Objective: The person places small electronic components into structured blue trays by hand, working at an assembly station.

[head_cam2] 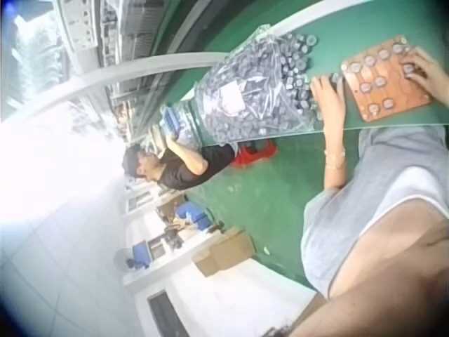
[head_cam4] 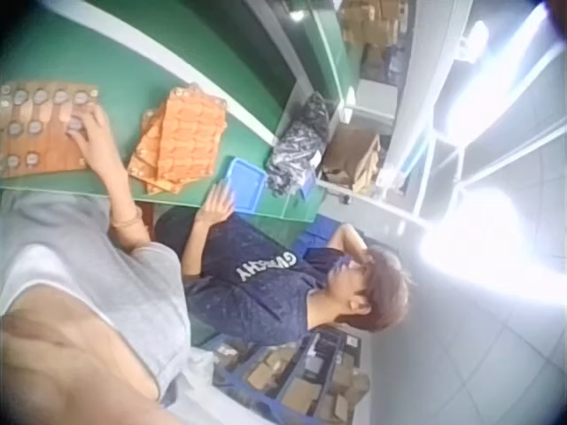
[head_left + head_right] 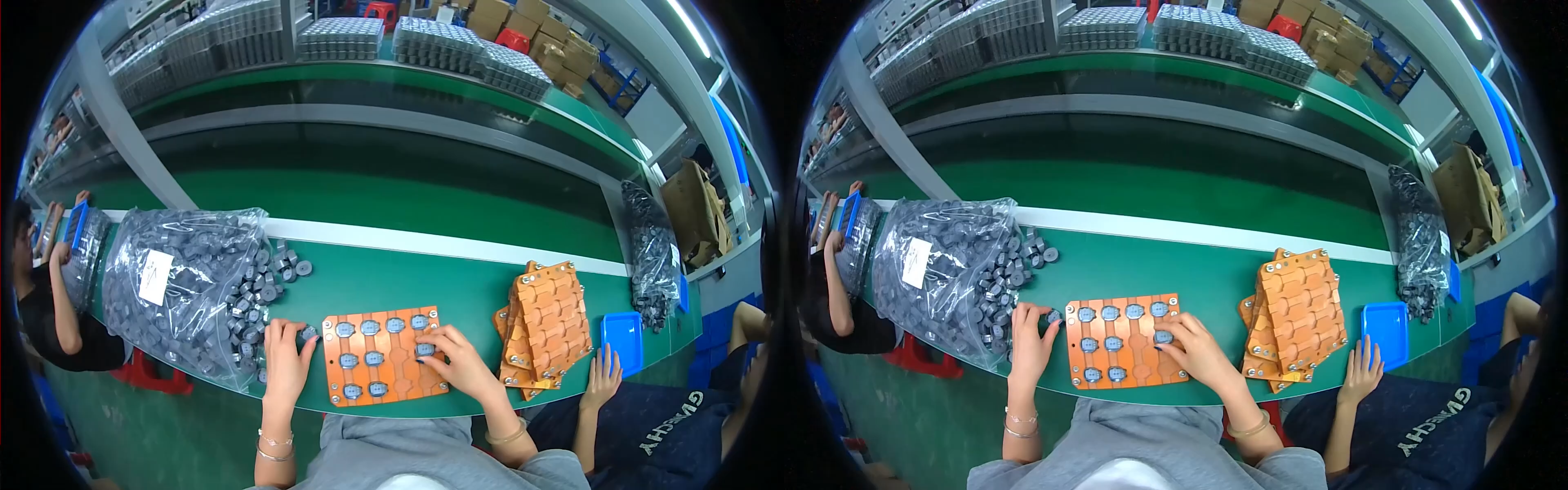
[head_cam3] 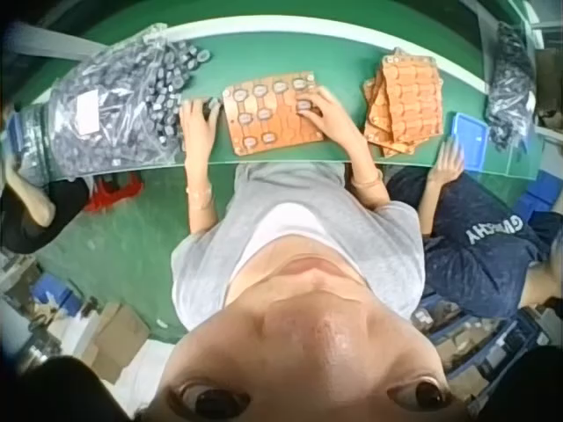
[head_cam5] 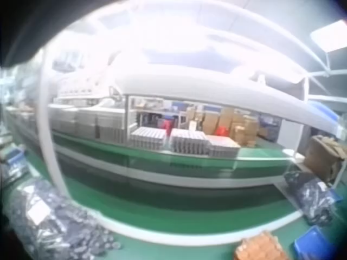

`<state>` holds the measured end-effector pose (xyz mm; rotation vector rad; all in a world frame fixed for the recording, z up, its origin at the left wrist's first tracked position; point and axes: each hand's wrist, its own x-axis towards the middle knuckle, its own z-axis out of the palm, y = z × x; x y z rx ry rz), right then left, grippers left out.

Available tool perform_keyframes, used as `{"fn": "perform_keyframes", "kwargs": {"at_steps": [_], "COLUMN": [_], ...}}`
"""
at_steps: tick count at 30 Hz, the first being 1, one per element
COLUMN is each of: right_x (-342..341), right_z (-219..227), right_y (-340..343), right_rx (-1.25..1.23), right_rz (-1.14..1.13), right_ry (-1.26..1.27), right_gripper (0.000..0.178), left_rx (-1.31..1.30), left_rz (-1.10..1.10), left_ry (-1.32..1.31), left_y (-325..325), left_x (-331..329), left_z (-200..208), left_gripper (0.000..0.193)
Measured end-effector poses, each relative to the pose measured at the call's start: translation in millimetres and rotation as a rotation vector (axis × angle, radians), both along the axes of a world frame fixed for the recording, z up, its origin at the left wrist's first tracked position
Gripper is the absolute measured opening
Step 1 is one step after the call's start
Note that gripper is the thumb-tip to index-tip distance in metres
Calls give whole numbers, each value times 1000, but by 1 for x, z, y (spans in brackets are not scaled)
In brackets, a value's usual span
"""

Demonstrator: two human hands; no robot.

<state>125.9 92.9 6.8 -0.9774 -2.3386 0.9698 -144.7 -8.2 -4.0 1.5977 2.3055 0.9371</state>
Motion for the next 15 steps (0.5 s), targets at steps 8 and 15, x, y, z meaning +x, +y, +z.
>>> {"fn": "perform_keyframes", "kwargs": {"at_steps": [8,15], "right_x": [2,3], "right_z": [2,11], "right_y": [0,-15], "right_rx": [6,27], "right_rz": [43,34], "right_ry": [-26,-127], "right_gripper": [33,34], "left_rx": [4,110], "left_rz": [0,82], "left_ry": [24,-138], "left_y": [-4,-10], "left_x": [2,8], "left_z": [2,27], "left_gripper": [29,34]}}
